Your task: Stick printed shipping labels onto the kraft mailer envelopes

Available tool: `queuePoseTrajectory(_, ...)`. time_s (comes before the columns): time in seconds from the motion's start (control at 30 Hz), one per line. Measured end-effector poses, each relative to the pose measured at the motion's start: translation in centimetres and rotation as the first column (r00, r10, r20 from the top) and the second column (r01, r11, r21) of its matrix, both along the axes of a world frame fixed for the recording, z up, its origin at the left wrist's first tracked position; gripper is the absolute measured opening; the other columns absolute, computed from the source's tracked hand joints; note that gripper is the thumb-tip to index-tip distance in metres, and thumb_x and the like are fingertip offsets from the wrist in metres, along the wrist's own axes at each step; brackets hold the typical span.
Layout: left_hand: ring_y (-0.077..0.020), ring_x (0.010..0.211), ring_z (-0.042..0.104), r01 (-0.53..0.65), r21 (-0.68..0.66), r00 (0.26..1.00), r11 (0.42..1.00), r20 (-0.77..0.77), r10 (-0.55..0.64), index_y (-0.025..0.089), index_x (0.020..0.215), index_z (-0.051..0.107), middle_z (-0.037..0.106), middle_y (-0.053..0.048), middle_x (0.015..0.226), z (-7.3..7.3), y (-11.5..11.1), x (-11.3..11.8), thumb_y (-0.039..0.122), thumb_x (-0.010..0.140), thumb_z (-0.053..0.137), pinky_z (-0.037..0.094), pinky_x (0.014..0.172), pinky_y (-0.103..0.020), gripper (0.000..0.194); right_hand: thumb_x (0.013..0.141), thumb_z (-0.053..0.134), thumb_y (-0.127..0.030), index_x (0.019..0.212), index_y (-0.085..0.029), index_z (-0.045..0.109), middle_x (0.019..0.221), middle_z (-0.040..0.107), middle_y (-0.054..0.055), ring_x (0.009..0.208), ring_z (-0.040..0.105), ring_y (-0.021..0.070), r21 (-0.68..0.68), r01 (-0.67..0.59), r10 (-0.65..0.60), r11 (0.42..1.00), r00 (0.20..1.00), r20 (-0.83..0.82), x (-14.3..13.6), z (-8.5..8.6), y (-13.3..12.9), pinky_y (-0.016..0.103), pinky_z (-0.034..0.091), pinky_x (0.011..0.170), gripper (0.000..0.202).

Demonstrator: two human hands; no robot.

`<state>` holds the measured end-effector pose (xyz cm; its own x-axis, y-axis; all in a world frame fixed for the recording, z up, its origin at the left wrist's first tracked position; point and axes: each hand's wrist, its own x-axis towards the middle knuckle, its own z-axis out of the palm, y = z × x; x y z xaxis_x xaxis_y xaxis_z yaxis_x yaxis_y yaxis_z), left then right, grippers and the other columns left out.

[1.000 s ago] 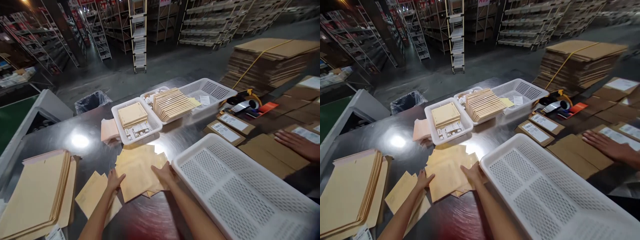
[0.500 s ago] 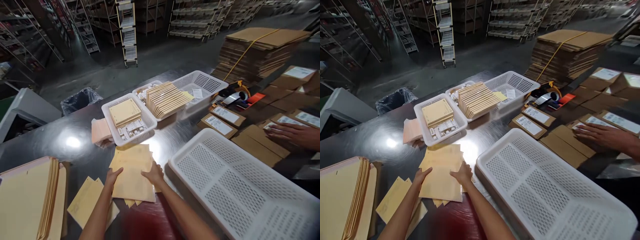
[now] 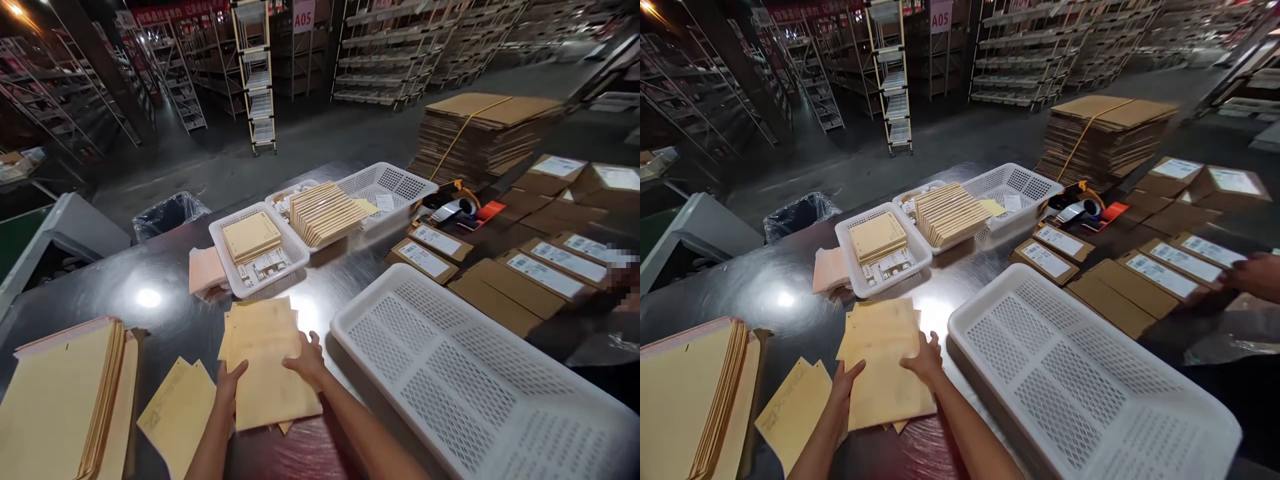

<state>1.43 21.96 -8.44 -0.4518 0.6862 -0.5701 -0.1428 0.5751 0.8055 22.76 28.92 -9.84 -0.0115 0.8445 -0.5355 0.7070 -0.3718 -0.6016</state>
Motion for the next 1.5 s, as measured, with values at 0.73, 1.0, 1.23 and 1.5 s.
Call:
queuePoseTrajectory(0.73, -0.0331, 0.129, 0.05, 0.348, 0.212, 0.89, 0.913, 0.232, -0.393, 0.021, 0.127, 0.058, 0.056, -0.013, 0.139, 5.1, -14.8, 0.8, 0.023, 0.045, 0.089, 0.041, 0.11, -0.041, 0.087, 0.051, 0.085, -0.039, 0.13, -0.022, 0.052, 0.132, 0.056, 0.015, 0.122, 0.054, 0.0317, 0.132, -0.088, 0.157, 0.987, 0.661, -0.733, 10.4, 2.9, -13.1, 0.045, 0.042, 0.104, 0.087)
queuePoseTrajectory(1.0, -0.0387, 0.121, 0.056, 0.298, 0.19, 0.881, 0.935, 0.322, -0.347, 0.014, 0.111, 0.064, 0.066, -0.017, 0.124, 1.2, -14.4, 1.4, 0.037, 0.04, 0.091, 0.041, 0.108, -0.051, 0.079, 0.056, 0.083, -0.039, 0.129, -0.02, 0.048, 0.126, 0.06, 0.014, 0.116, 0.057, 0.0301, 0.262, -0.157, 0.298, 0.952, 0.671, -0.679, 8.6, 0.5, -10.7, 0.043, 0.043, 0.103, 0.083)
queuePoseTrajectory(1.23, -0.0393, 0.145, 0.02, 0.296, 0.133, 0.946, 0.946, 0.098, -0.31, 0.032, 0.147, -0.021, -0.005, -0.022, 0.161, 2.1, -14.3, -2.0, 0.041, 0.038, 0.092, 0.037, 0.11, -0.05, 0.158, 0.061, 0.08, -0.042, 0.102, -0.02, 0.063, 0.115, 0.067, 0.013, 0.109, 0.061, 0.0317, 0.313, -0.238, 0.388, 0.92, 0.68, -0.623, 9.3, 0.5, -11.5, 0.046, 0.047, 0.098, 0.049)
queuePoseTrajectory(1.5, -0.0342, 0.142, 0.03, 0.682, 0.204, 0.714, 0.703, 0.026, -0.7, 0.023, 0.151, -0.01, 0.024, -0.017, 0.158, 4.3, -11.7, -1.0, 0.034, 0.05, 0.087, 0.02, 0.119, -0.051, 0.14, 0.055, 0.085, -0.046, 0.117, -0.02, 0.054, 0.118, 0.065, 0.012, 0.106, 0.063, 0.0294, 0.201, -0.093, 0.209, 0.975, 0.69, -0.693, 8.0, -0.7, -11.9, 0.044, 0.05, 0.096, 0.073)
